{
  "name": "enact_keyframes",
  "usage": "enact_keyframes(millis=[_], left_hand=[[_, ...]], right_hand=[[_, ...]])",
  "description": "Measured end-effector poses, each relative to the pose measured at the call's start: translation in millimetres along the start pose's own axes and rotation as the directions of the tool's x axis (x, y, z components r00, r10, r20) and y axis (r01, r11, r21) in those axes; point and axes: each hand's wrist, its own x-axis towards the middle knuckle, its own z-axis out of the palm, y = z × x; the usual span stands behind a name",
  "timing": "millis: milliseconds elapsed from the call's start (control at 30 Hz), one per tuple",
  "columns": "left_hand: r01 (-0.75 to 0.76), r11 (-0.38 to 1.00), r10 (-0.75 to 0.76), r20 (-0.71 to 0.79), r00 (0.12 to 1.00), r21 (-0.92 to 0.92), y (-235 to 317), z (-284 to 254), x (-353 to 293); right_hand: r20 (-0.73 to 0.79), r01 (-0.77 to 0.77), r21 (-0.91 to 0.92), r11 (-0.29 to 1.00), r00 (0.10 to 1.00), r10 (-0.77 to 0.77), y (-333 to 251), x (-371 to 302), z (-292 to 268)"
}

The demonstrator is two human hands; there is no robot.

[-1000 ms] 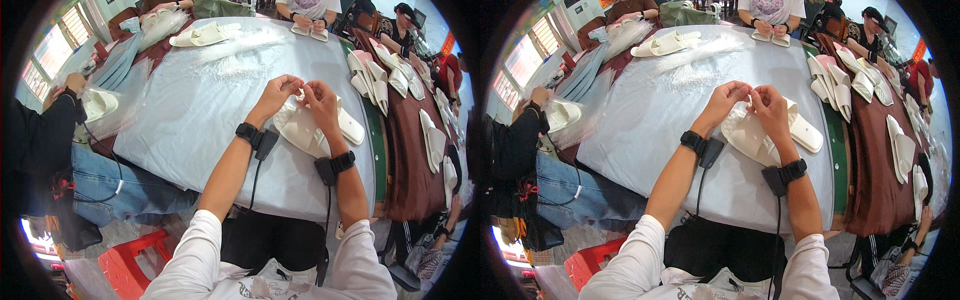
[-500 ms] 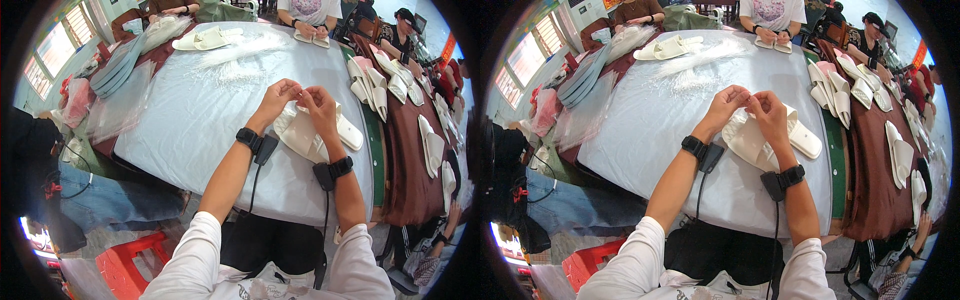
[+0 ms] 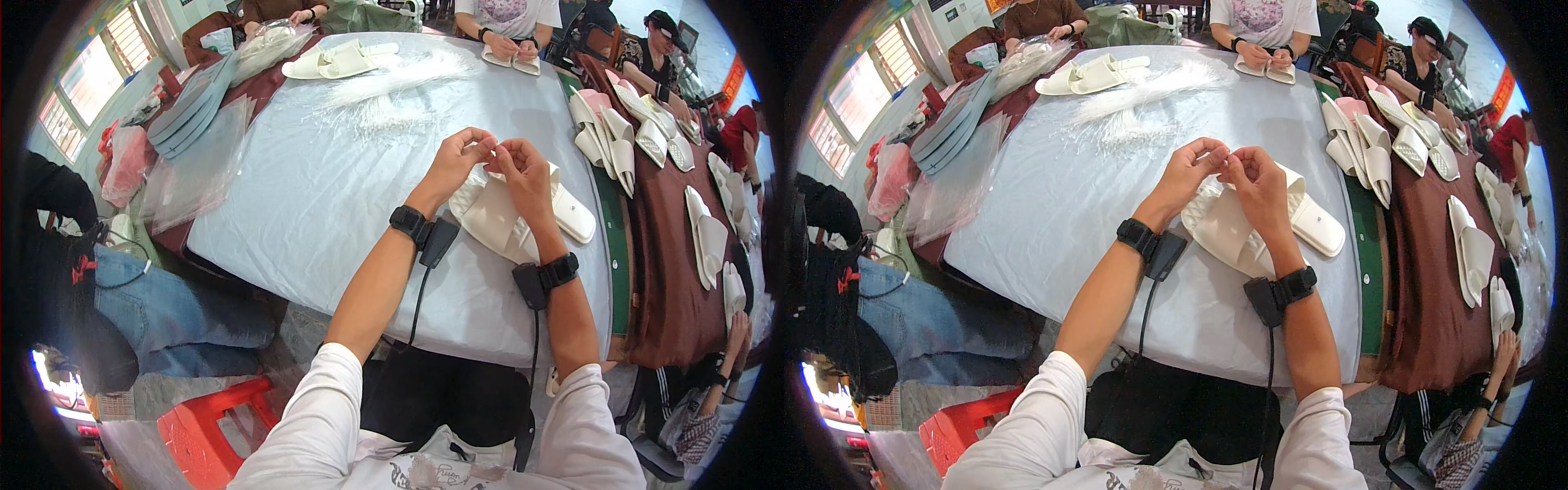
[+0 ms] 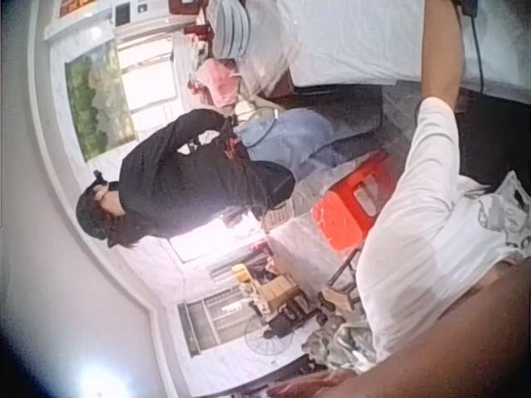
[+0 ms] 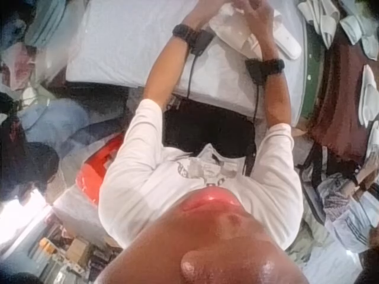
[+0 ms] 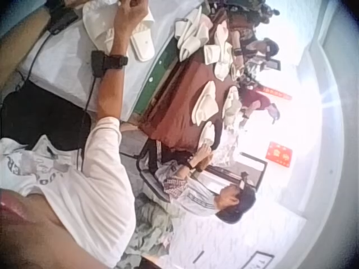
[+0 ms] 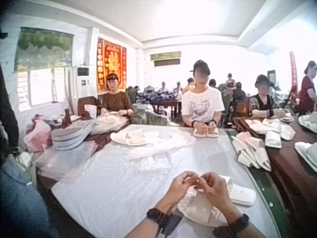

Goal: Manually assemble and inspect white slippers at a production table.

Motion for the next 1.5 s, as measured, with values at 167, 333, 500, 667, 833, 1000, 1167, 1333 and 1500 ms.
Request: enact_keyframes(millis=[167, 333, 500, 667, 833, 1000, 1167, 1333, 1500], left_hand=[[0.009, 1.000, -0.009, 0.015, 1.000, 0.008, 0, 0, 0], [-0.074, 0.997, 0.074, 0.001, 0.997, 0.035, -9, -5, 2], [-0.051, 0.998, 0.052, 0.017, 0.999, -0.024, -8, -5, 1], [-0.019, 0.999, 0.020, 0.039, 0.999, -0.033, -3, -8, -1], [0.017, 0.990, -0.017, 0.000, 1.000, -0.139, 1, 0, -5], [0.036, 0.972, -0.039, -0.007, 0.999, -0.232, 2, -3, -8], [0.051, 0.974, -0.054, -0.006, 0.999, -0.221, 4, 1, -6], [0.066, 0.971, -0.067, 0.001, 0.998, -0.229, 0, -2, -6], [0.085, 0.978, -0.082, 0.023, 0.996, -0.189, -3, -5, -5]], right_hand=[[0.010, 0.011, -0.015, 1.000, 1.000, -0.011, 3, 0, -3], [0.008, -0.011, -0.073, 0.997, 1.000, 0.012, -2, -2, 1], [0.024, -0.035, -0.069, 0.997, 0.999, 0.037, -1, -3, -2], [0.055, -0.047, -0.015, 0.999, 0.997, 0.048, 0, -3, -3], [0.049, -0.001, 0.028, 1.000, 0.999, 0.000, 0, 0, -3], [0.068, 0.010, 0.041, 0.999, 0.998, -0.013, -2, -1, 0], [0.060, -0.008, -0.018, 1.000, 0.998, 0.009, 1, 0, -4], [0.079, -0.021, -0.020, 1.000, 0.997, 0.022, 3, 0, -2], [0.096, -0.030, -0.025, 0.999, 0.995, 0.032, 7, 0, -1]])
